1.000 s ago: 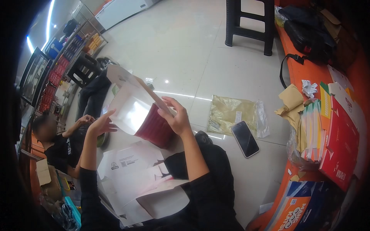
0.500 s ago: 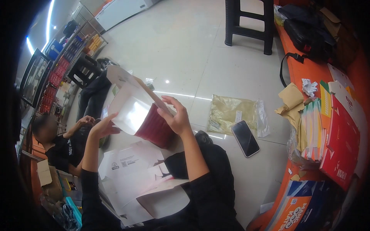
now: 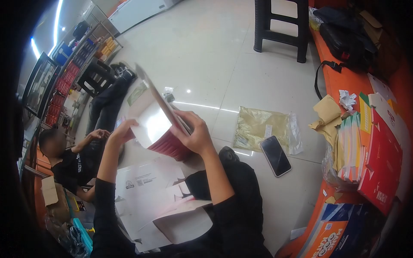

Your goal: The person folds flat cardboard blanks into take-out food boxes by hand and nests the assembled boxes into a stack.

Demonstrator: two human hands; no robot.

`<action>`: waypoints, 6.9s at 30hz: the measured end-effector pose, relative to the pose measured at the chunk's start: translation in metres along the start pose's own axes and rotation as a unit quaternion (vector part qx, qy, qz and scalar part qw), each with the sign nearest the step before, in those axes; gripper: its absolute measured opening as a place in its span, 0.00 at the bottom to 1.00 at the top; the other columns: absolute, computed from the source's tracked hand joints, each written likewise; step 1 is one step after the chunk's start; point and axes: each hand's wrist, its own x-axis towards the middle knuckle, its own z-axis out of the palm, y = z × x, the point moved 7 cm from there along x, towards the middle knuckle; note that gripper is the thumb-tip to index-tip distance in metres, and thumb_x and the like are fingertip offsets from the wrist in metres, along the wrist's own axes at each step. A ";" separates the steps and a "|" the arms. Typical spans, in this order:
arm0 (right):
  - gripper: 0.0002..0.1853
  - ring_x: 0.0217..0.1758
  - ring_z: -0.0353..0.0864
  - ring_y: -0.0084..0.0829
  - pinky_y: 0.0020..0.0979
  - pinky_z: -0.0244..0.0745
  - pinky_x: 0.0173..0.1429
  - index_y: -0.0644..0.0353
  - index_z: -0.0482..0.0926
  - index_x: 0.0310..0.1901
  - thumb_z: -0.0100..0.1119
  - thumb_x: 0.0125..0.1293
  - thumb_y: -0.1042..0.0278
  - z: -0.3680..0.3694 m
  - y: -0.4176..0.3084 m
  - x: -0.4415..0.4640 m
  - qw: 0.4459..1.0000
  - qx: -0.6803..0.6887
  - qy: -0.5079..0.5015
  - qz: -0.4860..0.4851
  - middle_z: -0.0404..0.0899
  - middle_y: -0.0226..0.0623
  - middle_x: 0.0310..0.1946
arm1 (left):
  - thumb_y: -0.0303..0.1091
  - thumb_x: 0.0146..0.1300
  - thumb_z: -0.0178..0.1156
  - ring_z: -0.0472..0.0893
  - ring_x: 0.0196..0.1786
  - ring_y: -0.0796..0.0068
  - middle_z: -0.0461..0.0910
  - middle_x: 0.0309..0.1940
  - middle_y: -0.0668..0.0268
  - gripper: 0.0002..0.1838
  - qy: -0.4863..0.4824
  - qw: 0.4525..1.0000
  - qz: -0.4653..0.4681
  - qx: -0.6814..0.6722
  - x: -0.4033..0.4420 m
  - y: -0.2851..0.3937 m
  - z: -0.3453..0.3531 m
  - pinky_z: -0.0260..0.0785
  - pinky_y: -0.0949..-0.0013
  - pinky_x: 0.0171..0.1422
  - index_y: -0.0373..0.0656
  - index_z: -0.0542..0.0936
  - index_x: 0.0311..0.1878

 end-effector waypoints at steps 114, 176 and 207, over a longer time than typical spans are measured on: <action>0.57 0.63 0.57 0.40 0.35 0.50 0.67 0.73 0.62 0.58 0.36 0.49 0.16 0.073 0.158 -0.020 0.911 -0.031 -0.076 0.403 0.61 0.50 0.57 | 0.72 0.58 0.38 0.70 0.59 0.71 0.69 0.59 0.69 0.39 0.007 0.988 0.039 -0.150 0.043 -0.122 0.049 0.66 0.60 0.59 0.57 0.61 0.65; 0.33 0.68 0.55 0.29 0.33 0.56 0.68 0.55 0.41 0.69 0.33 0.71 0.44 0.026 -0.058 0.001 0.931 0.347 -0.073 0.083 0.53 0.33 0.66 | 0.39 0.38 0.74 0.68 0.56 0.56 0.65 0.52 0.53 0.48 0.266 0.777 0.493 0.287 -0.199 0.068 0.089 0.63 0.61 0.59 0.34 0.61 0.63; 0.44 0.68 0.57 0.45 0.36 0.50 0.68 0.69 0.49 0.64 0.33 0.64 0.32 0.085 0.087 -0.042 0.939 -0.081 -0.161 0.292 0.58 0.59 0.62 | 0.54 0.40 0.73 0.66 0.64 0.52 0.59 0.63 0.47 0.62 0.255 0.854 0.447 0.079 -0.013 -0.020 0.058 0.60 0.57 0.66 0.41 0.41 0.69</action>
